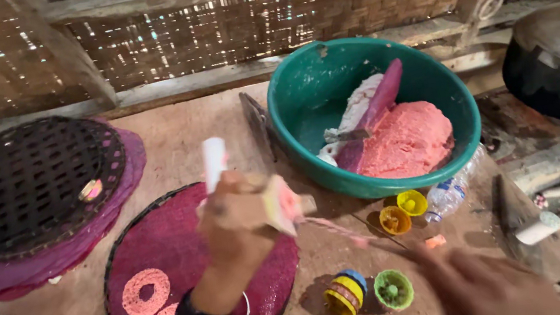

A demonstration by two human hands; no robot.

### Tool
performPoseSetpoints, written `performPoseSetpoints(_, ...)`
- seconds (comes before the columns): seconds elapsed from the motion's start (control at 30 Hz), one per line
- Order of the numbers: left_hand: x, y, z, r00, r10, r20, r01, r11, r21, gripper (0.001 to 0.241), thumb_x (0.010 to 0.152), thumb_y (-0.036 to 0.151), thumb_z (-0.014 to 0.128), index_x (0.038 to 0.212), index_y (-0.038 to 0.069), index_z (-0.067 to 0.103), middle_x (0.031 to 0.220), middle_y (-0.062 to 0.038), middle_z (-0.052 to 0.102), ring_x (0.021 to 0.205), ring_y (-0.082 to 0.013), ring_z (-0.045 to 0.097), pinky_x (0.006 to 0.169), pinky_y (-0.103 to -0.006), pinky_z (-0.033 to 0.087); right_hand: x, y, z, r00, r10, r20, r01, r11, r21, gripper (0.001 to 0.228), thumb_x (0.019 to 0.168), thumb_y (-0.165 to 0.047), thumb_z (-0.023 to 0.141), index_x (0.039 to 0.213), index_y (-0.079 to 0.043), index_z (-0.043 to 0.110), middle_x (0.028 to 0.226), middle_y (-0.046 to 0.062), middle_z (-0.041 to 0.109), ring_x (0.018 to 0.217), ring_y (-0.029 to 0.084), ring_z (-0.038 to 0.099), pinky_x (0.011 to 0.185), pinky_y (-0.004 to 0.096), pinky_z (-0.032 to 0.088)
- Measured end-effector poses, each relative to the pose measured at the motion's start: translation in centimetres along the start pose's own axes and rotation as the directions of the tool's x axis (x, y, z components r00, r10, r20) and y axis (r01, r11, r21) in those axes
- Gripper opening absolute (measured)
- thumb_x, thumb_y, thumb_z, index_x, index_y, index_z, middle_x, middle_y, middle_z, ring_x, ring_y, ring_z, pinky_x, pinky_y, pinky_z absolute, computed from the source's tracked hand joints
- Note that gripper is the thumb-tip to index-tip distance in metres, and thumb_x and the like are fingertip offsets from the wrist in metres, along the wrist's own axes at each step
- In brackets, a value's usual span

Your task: The person uses a wooden extruder tool to press pink paste through a circular metal ring onto a pink mesh mat, forming decorative lace-like circles. They repeatedly load the tool with paste from a green basin and extrude new circles onto the mat.

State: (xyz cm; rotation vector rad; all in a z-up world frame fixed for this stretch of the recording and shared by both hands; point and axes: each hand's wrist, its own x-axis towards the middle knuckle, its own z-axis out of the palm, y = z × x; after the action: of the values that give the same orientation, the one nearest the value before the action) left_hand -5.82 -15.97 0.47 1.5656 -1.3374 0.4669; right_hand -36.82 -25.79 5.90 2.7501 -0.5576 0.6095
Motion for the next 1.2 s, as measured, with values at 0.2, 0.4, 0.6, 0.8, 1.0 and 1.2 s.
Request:
performPoseSetpoints(0.2, -2.6, -0.7, 4.2, 0.901, -0.326, -0.284, 0.124, 0.824, -0.552, 0.052, 0.092, 0.010, 0.080, 0.125, 0.005, 0.041, 0.110, -0.004, 0.059, 0.098, -0.0123, 0.063, 0.086, -0.0303, 0.055, -0.5, -0.5, 6.2, 0.814, 0.577, 0.058, -0.558, 0.752, 0.349, 0.031, 0.085, -0.031, 0.080, 0.116, -0.027, 0.079, 0.062, 0.012, 0.068, 0.049, 0.025, 0.067, 0.054, 0.039, 0.052)
performPoseSetpoints(0.4, -2.6, -0.7, 8.1, 0.759, -0.405, -0.510, 0.278, 0.910, -0.308, 0.051, 0.087, 0.007, 0.086, 0.118, 0.009, 0.047, 0.101, -0.007, 0.056, 0.089, -0.0146, 0.060, 0.078, -0.0315, 0.053, -3.1, -4.2, 15.1, 0.840, 0.535, 0.088, -0.446, 0.589, 0.674, 0.031, 0.093, -0.028, 0.069, 0.123, -0.022, 0.074, 0.071, 0.010, 0.074, 0.062, 0.016, 0.073, 0.059, 0.034, 0.055)
performPoseSetpoints(0.6, -2.9, -1.6, 6.0, 0.878, -0.401, -0.263, 0.186, 0.790, -0.585, 0.047, 0.088, 0.011, 0.084, 0.120, 0.006, 0.050, 0.104, -0.007, 0.057, 0.093, -0.0159, 0.061, 0.082, -0.0312, 0.054, -3.8, 0.8, 10.9, 0.894, 0.431, 0.121, -0.376, 0.579, 0.723, 0.028, 0.092, -0.027, 0.066, 0.118, -0.021, 0.076, 0.073, 0.005, 0.076, 0.060, 0.018, 0.072, 0.059, 0.033, 0.058)
performPoseSetpoints(0.8, -3.2, -4.2, -0.6, 0.944, -0.329, 0.030, 0.246, 0.640, -0.728, 0.040, 0.091, 0.013, 0.080, 0.121, 0.002, 0.057, 0.108, -0.008, 0.060, 0.096, -0.0187, 0.063, 0.085, -0.0318, 0.055, 3.0, 15.9, 9.2, 0.507, 0.773, 0.383, -0.717, 0.624, -0.310, 0.043, 0.103, -0.058, 0.046, 0.130, -0.035, 0.071, 0.106, 0.018, 0.077, 0.099, 0.039, 0.072, 0.083, 0.051, 0.057)
performPoseSetpoints(1.0, -1.6, -2.2, -5.4, 0.989, -0.126, 0.074, 0.111, 0.319, -0.941, 0.029, 0.089, 0.018, 0.086, 0.107, 0.005, 0.067, 0.109, -0.006, 0.051, 0.102, -0.0203, 0.058, 0.089, -0.0332, 0.053, 7.1, 17.6, 20.4, 0.912, 0.406, 0.059, -0.404, 0.914, -0.042, 0.041, 0.098, -0.041, 0.057, 0.123, -0.011, 0.071, 0.098, 0.017, 0.073, 0.086, 0.037, 0.070, 0.074, 0.048, 0.054)
performPoseSetpoints(1.2, -1.3, -2.5, -1.4, 0.987, 0.153, 0.040, 0.080, -0.265, -0.961, 0.025, 0.086, 0.024, 0.084, 0.103, 0.018, 0.067, 0.114, -0.001, 0.047, 0.103, -0.0153, 0.054, 0.092, -0.0310, 0.043, 1.8, 0.2, 27.5, 0.688, 0.287, 0.666, -0.552, -0.388, 0.738, 0.047, 0.103, -0.043, 0.052, 0.136, -0.010, 0.059, 0.101, 0.015, 0.068, 0.077, 0.033, 0.064, 0.065, 0.043, 0.049)
